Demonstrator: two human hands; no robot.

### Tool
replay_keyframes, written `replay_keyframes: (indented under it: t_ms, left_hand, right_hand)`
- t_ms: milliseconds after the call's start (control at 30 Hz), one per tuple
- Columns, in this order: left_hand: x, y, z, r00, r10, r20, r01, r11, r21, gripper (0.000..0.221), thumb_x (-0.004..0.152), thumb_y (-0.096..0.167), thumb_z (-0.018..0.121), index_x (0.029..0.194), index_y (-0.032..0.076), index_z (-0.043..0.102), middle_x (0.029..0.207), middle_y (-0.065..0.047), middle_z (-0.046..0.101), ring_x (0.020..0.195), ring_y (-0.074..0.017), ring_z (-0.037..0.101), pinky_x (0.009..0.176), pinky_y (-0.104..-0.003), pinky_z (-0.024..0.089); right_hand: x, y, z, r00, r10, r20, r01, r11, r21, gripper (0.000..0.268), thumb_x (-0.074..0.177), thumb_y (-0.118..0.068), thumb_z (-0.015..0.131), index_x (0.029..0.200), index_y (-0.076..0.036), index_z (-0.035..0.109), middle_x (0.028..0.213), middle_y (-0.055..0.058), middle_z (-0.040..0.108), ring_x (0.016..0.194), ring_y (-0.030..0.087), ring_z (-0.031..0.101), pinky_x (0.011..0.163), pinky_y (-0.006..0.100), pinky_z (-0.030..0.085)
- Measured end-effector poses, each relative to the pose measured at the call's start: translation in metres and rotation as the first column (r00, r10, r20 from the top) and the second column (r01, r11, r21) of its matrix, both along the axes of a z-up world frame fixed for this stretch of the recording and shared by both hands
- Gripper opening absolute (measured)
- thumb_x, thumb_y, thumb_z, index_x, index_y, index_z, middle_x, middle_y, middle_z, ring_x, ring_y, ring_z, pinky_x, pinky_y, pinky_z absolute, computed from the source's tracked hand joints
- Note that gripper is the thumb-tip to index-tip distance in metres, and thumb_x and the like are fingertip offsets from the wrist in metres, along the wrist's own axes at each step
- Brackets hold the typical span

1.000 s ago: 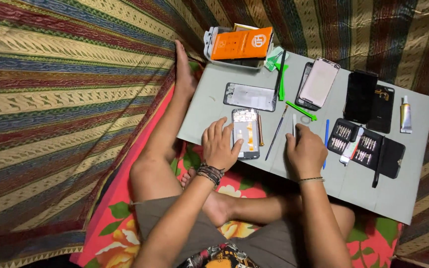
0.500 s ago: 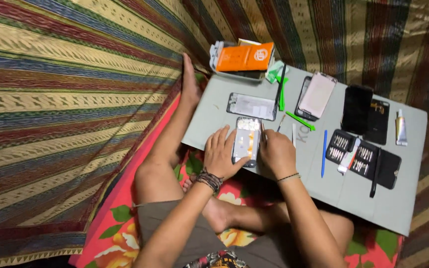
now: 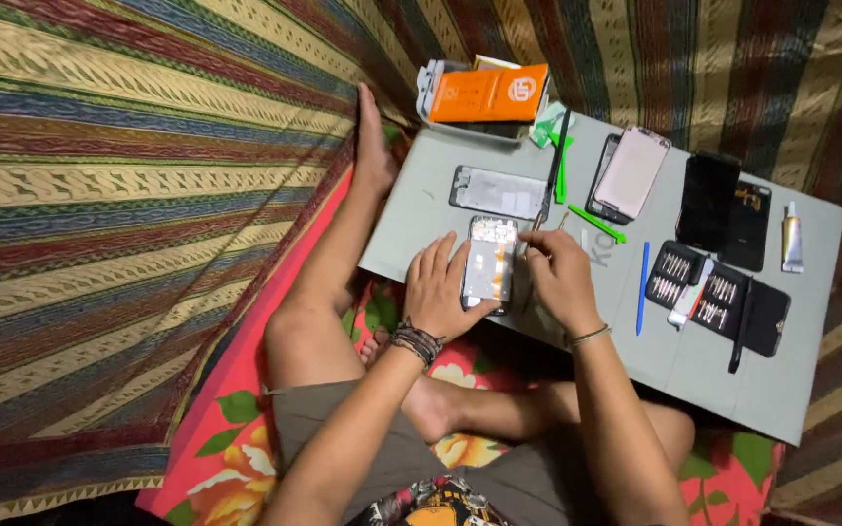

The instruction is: Disassembling and repairing a smartphone by manipulating internal components with precision tools.

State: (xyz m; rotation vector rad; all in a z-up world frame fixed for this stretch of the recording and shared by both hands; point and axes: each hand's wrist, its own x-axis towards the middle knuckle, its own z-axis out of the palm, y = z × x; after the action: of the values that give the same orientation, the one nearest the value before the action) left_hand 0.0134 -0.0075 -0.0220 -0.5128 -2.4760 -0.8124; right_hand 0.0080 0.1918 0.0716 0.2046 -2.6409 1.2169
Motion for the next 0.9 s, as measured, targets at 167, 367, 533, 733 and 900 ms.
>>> replay_keyframes:
  t_ms: [167,367,533,733,900]
  left_hand:
    - [0.001,0.000,0.005,1.000,0.001,-0.005,-0.001,1.000,0.011,0.115,0.066,0.088,0.063,0.144,0.005,0.049,0.149,-0.022,0.044,0.139,-0.0372,0.040,0.119,-0.052,0.026]
    - [0.002,-0.002,0.007,0.999,-0.021,0.036,0.019,0.999,0.041,0.123,0.058,0.088,0.068,0.146,0.004,0.048,0.150,-0.023,0.045,0.139,-0.0390,0.041,0.119,-0.054,0.026]
    - [0.000,-0.001,0.004,1.000,-0.012,0.028,0.012,1.000,0.016,0.125,0.056,0.089,0.069,0.147,0.005,0.047,0.151,-0.022,0.044,0.141,-0.0383,0.040,0.119,-0.053,0.025]
    - [0.000,0.000,0.005,1.000,-0.015,0.019,0.014,0.999,0.030,0.121,0.059,0.086,0.071,0.146,0.005,0.048,0.150,-0.022,0.043,0.140,-0.0382,0.040,0.119,-0.053,0.025]
    - [0.000,0.000,0.006,1.000,-0.023,0.008,0.023,0.998,0.056,0.120,0.060,0.086,0.071,0.145,0.005,0.048,0.150,-0.022,0.043,0.140,-0.0389,0.040,0.119,-0.054,0.025]
  right_hand:
    - [-0.005,0.002,-0.006,0.990,0.115,-0.087,-0.135,0.953,-0.270,0.045,0.083,0.006,0.071,0.128,0.002,0.068,0.102,0.016,0.061,0.097,0.026,0.066,0.084,0.038,0.057]
    - [-0.016,-0.007,-0.008,0.926,-0.025,-0.377,-0.040,0.985,-0.165,0.012,0.104,0.001,0.065,0.111,0.001,0.075,0.077,0.012,0.067,0.074,0.025,0.067,0.066,0.036,0.057]
    - [-0.025,-0.008,-0.016,0.955,-0.016,-0.296,-0.060,0.968,-0.245,0.014,0.108,-0.001,0.057,0.108,0.003,0.071,0.077,0.013,0.071,0.070,0.023,0.072,0.066,0.036,0.058]
    - [-0.027,-0.007,-0.020,0.971,-0.019,-0.240,-0.047,0.963,-0.267,0.014,0.108,0.000,0.056,0.108,0.003,0.069,0.075,0.015,0.071,0.068,0.023,0.069,0.067,0.038,0.057]
    - [-0.029,-0.006,-0.023,0.979,-0.035,-0.200,-0.028,0.953,-0.300,0.014,0.108,0.001,0.055,0.107,0.004,0.068,0.077,0.015,0.071,0.070,0.021,0.067,0.068,0.037,0.057]
